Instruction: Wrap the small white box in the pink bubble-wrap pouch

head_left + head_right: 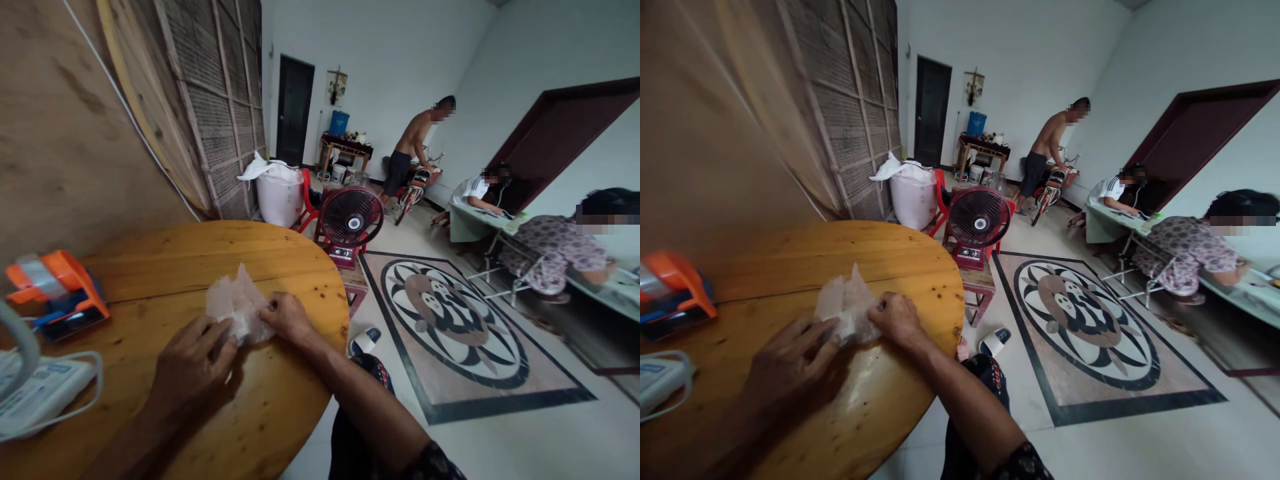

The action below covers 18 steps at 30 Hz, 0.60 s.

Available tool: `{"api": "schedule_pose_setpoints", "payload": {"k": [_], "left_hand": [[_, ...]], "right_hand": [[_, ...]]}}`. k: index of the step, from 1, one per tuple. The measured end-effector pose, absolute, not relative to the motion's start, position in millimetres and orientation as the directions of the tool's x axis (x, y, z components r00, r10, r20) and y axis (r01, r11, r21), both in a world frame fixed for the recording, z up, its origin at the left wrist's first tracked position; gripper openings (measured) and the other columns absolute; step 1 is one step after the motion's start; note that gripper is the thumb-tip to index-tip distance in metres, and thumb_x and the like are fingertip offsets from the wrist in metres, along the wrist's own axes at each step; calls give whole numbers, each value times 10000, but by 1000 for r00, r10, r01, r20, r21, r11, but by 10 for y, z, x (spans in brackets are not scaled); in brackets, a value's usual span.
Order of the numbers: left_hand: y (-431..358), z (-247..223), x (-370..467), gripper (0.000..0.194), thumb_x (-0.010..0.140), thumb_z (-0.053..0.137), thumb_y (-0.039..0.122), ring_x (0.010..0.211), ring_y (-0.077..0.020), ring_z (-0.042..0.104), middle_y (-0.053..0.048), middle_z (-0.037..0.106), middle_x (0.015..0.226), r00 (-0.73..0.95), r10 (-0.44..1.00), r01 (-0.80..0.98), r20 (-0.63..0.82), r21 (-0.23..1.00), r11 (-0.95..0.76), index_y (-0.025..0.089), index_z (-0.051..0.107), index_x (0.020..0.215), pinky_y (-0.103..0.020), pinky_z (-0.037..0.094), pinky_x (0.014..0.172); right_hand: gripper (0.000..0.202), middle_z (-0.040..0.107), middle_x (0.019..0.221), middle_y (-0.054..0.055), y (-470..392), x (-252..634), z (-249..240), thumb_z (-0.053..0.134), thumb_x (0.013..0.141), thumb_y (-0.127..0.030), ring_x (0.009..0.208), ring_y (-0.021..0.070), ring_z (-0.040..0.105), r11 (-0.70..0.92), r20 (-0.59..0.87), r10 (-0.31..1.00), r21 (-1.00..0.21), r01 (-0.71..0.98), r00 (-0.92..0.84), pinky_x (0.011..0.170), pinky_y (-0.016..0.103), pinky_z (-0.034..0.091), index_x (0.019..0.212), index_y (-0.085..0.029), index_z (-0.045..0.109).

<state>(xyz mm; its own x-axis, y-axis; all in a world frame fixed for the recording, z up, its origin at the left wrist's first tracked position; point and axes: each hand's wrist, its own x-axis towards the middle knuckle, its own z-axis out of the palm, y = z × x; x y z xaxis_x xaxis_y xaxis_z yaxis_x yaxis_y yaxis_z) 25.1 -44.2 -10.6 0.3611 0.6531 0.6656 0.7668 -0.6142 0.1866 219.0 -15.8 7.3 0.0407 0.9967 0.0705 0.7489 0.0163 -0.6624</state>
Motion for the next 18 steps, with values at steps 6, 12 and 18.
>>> {"api": "schedule_pose_setpoints", "payload": {"k": [6,12,18], "left_hand": [[-451,-82,266,169,850,531,288,808,-215,559,-70,577,901,343,663,776,665,197,-599,206,645,945,-339,466,727],[-468,-12,291,142,809,553,225,936,-249,536,-90,609,992,349,715,762,605,261,-593,207,626,929,-407,457,850],[-465,14,291,168,808,548,218,942,-258,534,-110,618,994,349,720,739,599,297,-605,193,627,955,-429,456,864]], "right_hand": [[140,556,618,-39,-61,2230,16,659,740,-295,562,81,456,-8,-3,1000,-709,705,8,504,189,296,714,-159,644],[110,515,608,-38,30,2256,-52,628,721,-244,561,84,432,14,16,1000,-719,695,-4,504,195,289,686,-142,606],[102,484,584,-45,-7,2200,72,617,676,-246,553,93,418,20,46,999,-712,702,18,516,209,288,649,-159,572]]}}
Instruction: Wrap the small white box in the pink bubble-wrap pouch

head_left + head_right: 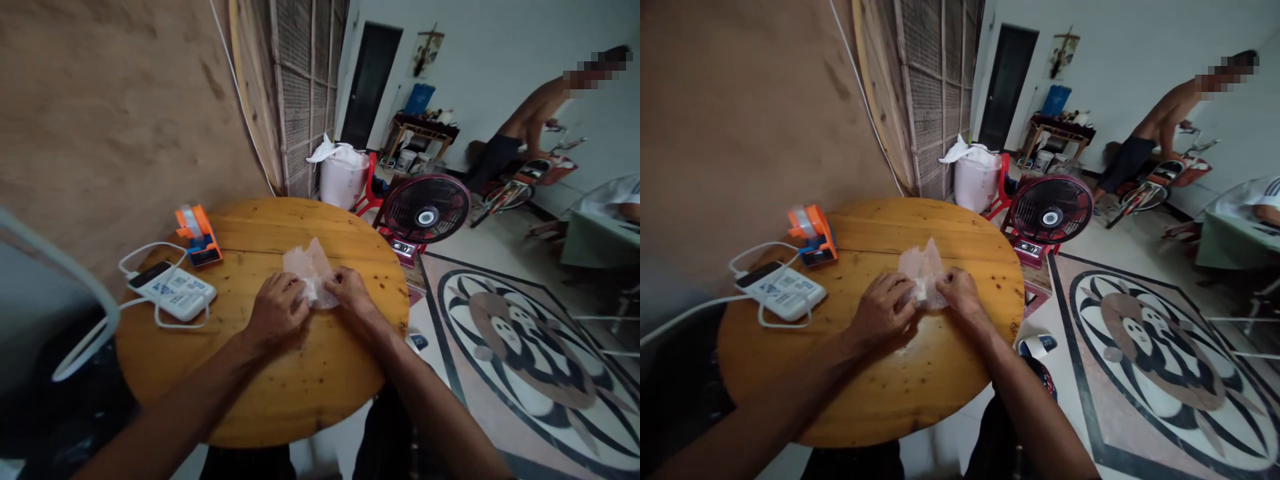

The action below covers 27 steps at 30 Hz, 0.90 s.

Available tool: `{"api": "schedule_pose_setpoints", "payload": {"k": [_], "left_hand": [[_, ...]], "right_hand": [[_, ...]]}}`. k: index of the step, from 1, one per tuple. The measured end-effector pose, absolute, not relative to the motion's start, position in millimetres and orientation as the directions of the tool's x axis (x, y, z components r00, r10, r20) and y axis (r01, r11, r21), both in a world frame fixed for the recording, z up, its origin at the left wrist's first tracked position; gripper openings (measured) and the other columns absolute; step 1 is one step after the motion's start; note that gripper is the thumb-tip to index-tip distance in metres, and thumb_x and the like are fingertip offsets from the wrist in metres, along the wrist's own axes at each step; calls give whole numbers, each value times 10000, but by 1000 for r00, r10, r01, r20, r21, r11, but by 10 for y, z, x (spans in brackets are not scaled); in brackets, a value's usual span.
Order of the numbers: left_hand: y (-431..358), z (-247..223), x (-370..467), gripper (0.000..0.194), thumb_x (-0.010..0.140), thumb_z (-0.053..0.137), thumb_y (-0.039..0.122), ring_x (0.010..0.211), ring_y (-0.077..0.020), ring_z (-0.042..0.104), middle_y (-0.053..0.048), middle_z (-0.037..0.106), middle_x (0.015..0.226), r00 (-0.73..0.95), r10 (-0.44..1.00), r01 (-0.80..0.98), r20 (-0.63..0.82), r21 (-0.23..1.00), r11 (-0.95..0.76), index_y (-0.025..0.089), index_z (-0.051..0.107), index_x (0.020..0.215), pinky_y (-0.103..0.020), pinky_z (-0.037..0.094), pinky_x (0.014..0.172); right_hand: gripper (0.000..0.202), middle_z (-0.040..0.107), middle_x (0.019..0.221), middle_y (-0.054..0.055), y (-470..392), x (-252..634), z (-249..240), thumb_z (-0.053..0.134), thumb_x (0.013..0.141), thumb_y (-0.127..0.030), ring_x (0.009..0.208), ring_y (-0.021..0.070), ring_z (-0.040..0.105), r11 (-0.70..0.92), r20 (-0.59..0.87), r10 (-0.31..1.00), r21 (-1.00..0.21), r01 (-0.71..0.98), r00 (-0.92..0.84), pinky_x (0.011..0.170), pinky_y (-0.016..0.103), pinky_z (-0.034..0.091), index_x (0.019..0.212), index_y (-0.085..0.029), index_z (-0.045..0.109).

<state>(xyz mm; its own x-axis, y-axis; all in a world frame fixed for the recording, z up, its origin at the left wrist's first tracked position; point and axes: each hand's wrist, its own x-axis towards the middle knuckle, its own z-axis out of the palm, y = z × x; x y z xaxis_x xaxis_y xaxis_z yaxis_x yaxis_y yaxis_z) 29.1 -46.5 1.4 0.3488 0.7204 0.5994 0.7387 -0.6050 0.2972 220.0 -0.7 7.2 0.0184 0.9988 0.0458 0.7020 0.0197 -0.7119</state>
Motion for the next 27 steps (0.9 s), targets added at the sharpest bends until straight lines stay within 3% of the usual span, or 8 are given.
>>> {"api": "schedule_pose_setpoints", "payload": {"k": [14,20,27], "left_hand": [[-444,36,275,177,841,519,215,952,-246,507,-103,592,995,405,718,741,566,257,-621,186,653,953,-408,435,859],[-439,29,269,206,860,499,233,969,-245,507,-98,582,1000,418,718,733,557,259,-629,186,660,980,-404,431,876],[-426,-5,271,196,839,523,210,969,-245,509,-102,582,999,384,711,677,589,343,-651,182,650,984,-418,458,862]], "right_hand": [[263,474,561,-46,2,2037,84,597,694,-408,510,85,418,42,11,998,-860,509,-64,485,207,334,627,-164,523],[218,465,533,-58,2,1907,181,615,709,-331,456,64,418,5,-43,995,-889,458,-94,438,183,328,616,-163,510],[181,554,488,-19,-32,1838,276,564,795,-249,408,82,507,-22,-112,981,-875,484,-157,418,180,372,643,-150,558]]}}
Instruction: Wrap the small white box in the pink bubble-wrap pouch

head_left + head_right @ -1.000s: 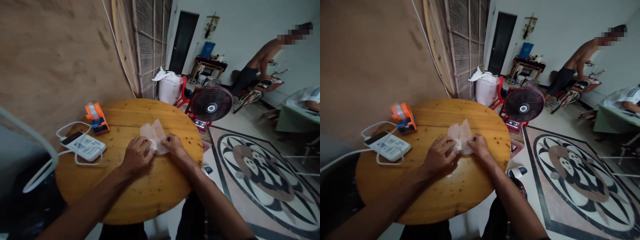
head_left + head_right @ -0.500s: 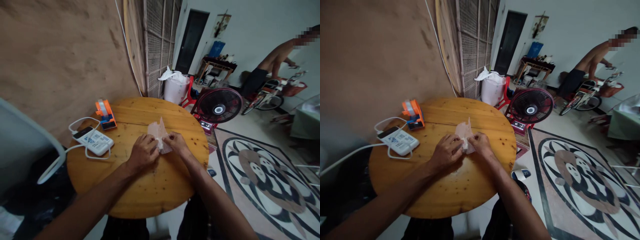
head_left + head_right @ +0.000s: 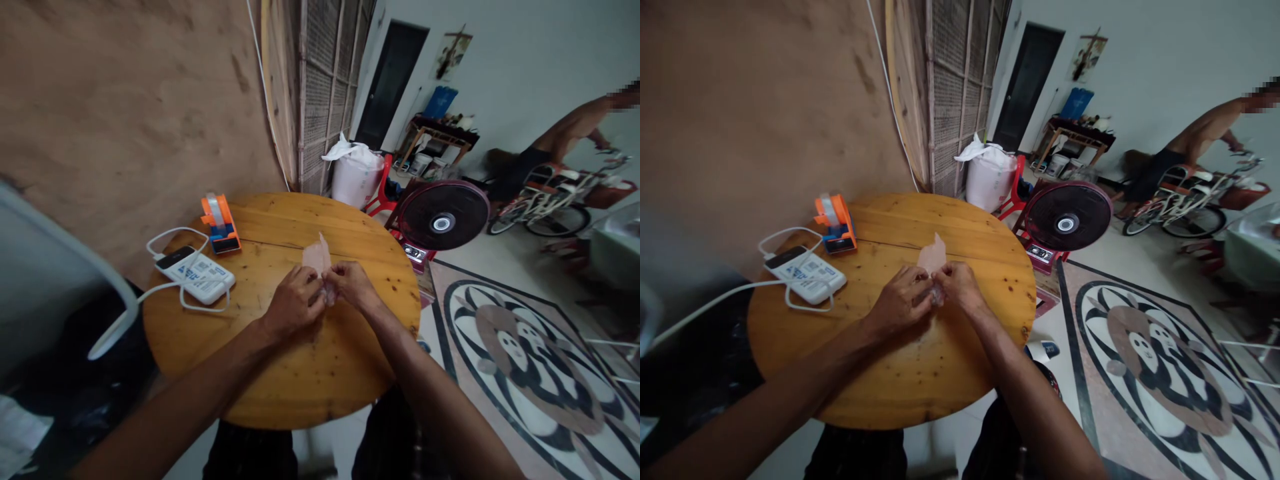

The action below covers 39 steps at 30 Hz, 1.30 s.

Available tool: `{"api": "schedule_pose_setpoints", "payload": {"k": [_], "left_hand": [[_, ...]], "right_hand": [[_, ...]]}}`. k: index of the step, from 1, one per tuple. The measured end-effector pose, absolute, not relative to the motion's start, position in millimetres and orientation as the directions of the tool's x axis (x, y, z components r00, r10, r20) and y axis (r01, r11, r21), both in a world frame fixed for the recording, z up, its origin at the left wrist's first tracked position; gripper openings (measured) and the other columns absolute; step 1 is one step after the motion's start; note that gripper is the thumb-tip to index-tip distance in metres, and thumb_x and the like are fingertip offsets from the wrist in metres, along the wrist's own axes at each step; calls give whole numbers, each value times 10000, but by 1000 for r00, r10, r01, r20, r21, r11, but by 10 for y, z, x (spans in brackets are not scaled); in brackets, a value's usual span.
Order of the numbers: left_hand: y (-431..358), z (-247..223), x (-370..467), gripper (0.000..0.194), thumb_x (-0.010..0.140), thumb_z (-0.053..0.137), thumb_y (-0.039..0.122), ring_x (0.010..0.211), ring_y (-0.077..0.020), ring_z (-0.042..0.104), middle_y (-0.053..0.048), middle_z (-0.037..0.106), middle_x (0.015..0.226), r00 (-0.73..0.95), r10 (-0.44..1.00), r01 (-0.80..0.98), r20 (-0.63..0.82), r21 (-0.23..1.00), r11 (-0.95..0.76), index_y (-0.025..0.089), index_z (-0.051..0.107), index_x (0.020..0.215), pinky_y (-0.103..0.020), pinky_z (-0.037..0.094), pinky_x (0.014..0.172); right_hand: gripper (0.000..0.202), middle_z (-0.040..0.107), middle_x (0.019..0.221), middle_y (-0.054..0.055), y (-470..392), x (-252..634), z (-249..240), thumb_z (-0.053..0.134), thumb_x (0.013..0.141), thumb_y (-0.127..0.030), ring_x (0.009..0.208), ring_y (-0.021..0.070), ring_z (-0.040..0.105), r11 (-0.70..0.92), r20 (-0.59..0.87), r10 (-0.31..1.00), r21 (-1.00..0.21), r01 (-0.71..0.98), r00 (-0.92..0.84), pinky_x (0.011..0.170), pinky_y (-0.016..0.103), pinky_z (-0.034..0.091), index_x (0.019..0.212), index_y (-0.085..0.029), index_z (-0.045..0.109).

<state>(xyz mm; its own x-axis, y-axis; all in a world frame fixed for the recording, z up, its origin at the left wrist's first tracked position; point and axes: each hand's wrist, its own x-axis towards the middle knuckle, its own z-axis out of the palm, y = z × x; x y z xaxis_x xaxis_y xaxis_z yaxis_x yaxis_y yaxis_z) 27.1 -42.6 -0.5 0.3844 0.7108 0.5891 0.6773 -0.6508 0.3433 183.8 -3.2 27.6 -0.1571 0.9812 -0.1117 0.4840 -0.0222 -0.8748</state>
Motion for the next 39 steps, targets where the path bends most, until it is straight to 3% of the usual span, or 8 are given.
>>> {"api": "schedule_pose_setpoints", "payload": {"k": [5,13,17,23,27,34,39], "left_hand": [[-453,51,276,166,807,560,188,944,-231,531,-87,605,960,338,760,641,554,456,-617,178,603,966,-392,466,857],[-469,51,257,434,743,591,198,978,-248,566,-108,611,1058,260,791,592,553,556,-583,158,497,1165,-394,471,864],[-467,47,240,457,739,564,177,968,-238,592,-105,614,1050,191,827,548,528,642,-536,164,481,1189,-384,501,837],[-453,83,239,279,772,515,176,922,-205,596,-74,621,1012,154,863,524,480,701,-484,171,565,1047,-345,512,800],[-448,97,235,157,807,505,196,900,-206,573,-54,590,940,203,841,561,501,644,-519,167,610,920,-351,489,801],[-379,58,204,136,832,551,275,803,-180,558,-15,587,846,211,895,550,392,710,-440,176,645,828,-316,459,731],[-334,49,245,193,794,605,380,716,-171,561,-3,592,757,139,935,509,326,786,-350,195,626,740,-298,441,667]], "right_hand": [[193,576,462,-5,-85,1812,361,514,819,-200,398,107,552,-30,-148,970,-861,508,-193,421,193,405,649,-147,589],[243,573,497,-29,-194,1793,493,468,721,-42,458,95,553,-12,-186,946,-840,543,-266,470,181,429,768,-130,690],[255,605,584,-22,-227,1796,507,506,736,-63,485,92,550,52,-176,928,-810,583,-329,483,186,425,881,-138,702],[229,685,805,16,-289,1763,512,623,729,-144,727,144,599,260,11,953,-542,799,-303,649,229,406,939,-191,702],[244,701,876,33,-316,1739,529,587,780,-252,809,178,604,266,-12,954,-421,867,-299,676,251,388,998,-227,693],[243,701,868,43,-265,1743,481,520,789,-253,800,199,611,314,-21,940,-347,884,-342,620,258,364,968,-226,682],[253,697,906,40,-257,1817,532,556,747,-260,800,181,605,388,-59,895,-388,836,-443,594,241,342,970,-216,666]]}}
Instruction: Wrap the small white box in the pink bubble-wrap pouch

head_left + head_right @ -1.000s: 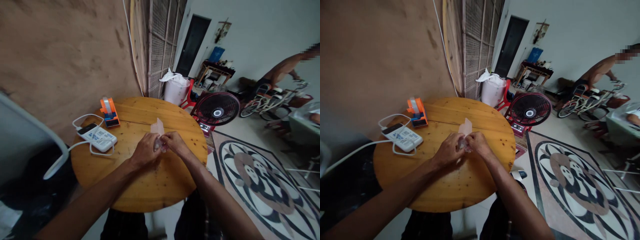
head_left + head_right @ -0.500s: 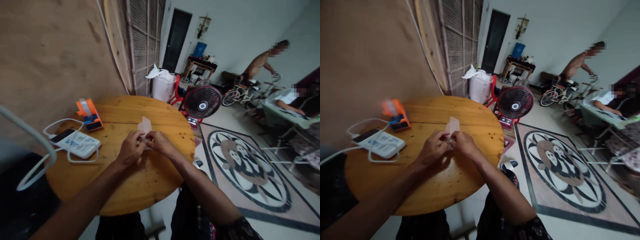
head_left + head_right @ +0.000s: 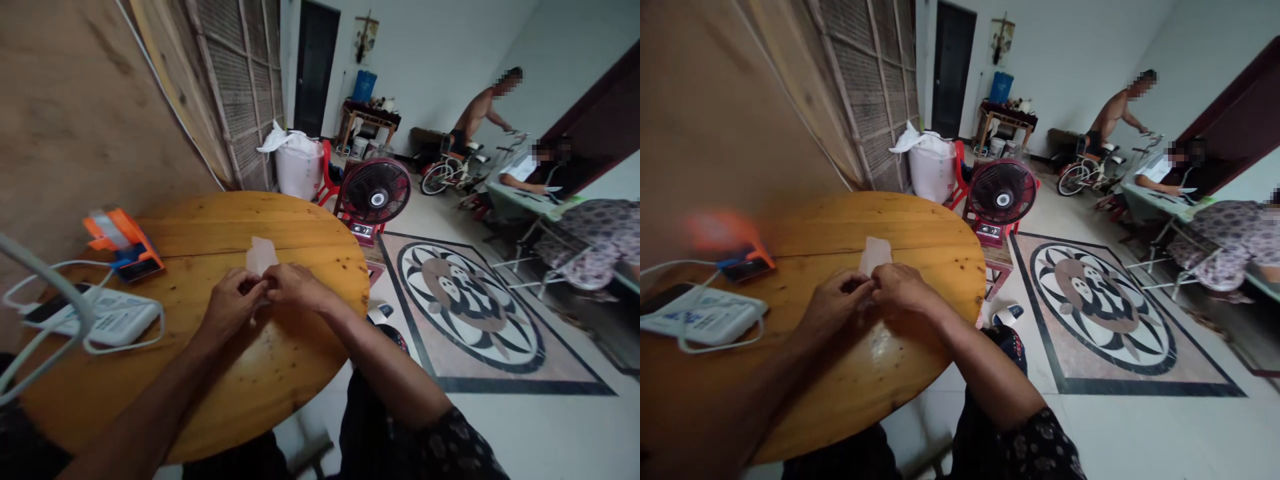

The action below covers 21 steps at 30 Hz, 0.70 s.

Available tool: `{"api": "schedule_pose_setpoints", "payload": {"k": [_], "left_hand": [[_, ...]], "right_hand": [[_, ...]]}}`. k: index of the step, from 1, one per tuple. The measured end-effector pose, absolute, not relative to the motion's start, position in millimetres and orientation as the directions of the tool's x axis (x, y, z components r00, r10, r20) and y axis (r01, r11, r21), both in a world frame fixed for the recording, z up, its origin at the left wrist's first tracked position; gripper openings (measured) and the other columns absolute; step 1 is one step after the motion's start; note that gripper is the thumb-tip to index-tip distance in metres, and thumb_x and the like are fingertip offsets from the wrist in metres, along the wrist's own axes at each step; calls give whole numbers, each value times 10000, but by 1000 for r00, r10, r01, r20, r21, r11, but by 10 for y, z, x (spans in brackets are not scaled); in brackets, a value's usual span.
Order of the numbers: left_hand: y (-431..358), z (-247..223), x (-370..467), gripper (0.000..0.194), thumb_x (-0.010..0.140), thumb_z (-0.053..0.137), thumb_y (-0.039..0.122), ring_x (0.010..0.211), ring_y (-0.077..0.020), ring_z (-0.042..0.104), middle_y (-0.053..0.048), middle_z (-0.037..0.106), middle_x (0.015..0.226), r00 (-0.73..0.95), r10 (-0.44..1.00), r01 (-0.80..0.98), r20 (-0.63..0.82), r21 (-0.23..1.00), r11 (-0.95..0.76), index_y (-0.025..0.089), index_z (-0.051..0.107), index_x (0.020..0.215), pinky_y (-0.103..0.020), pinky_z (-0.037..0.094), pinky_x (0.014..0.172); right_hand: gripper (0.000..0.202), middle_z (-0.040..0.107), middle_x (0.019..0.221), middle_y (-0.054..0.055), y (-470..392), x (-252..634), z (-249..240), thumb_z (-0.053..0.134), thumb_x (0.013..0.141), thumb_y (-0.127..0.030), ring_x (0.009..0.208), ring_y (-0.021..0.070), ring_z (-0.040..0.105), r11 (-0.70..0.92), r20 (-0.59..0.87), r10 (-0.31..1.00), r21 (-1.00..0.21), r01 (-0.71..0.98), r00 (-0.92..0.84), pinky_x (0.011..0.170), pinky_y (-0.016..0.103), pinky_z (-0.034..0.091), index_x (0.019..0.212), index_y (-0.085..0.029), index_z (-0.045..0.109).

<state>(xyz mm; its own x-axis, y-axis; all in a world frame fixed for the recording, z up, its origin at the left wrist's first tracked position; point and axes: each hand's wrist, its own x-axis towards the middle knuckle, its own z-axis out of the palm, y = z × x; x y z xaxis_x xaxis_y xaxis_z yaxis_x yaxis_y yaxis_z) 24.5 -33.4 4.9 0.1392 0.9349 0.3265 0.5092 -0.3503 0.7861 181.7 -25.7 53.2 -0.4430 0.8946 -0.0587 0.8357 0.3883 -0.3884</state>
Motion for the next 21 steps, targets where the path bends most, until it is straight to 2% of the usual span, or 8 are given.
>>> {"api": "schedule_pose_setpoints", "payload": {"k": [4,9,13,16,21], "left_hand": [[-340,63,280,209,772,624,386,710,-165,560,-2,587,734,120,947,484,297,816,-317,185,615,714,-284,437,659],[-328,38,260,88,776,612,269,722,-147,559,4,596,768,145,944,451,295,830,-329,185,618,751,-261,436,663],[-337,47,255,48,782,595,204,728,-146,555,1,582,776,161,933,472,323,805,-360,181,612,744,-263,438,668],[-357,55,268,28,792,591,179,802,-173,554,-22,576,826,166,898,541,407,724,-428,179,619,790,-298,453,726],[-373,34,275,131,800,604,161,986,-230,521,-71,590,989,212,793,648,571,525,-551,177,613,930,-384,438,883]], "right_hand": [[252,693,878,45,-275,1864,541,545,738,-210,764,163,593,392,-40,887,-461,796,-460,608,233,349,955,-190,670],[277,672,820,38,-334,1874,520,522,697,-113,713,140,567,406,35,885,-545,733,-464,606,223,350,926,-168,669],[313,657,790,19,-342,1906,527,524,711,-110,683,125,543,390,53,892,-589,707,-448,605,221,344,974,-177,680],[317,632,727,-3,-280,1952,480,507,731,-103,631,104,504,381,39,882,-646,661,-470,583,213,333,972,-177,699],[306,641,742,-7,-150,2018,336,509,743,-111,626,94,504,329,29,864,-788,520,-502,590,210,369,976,-153,703]]}}
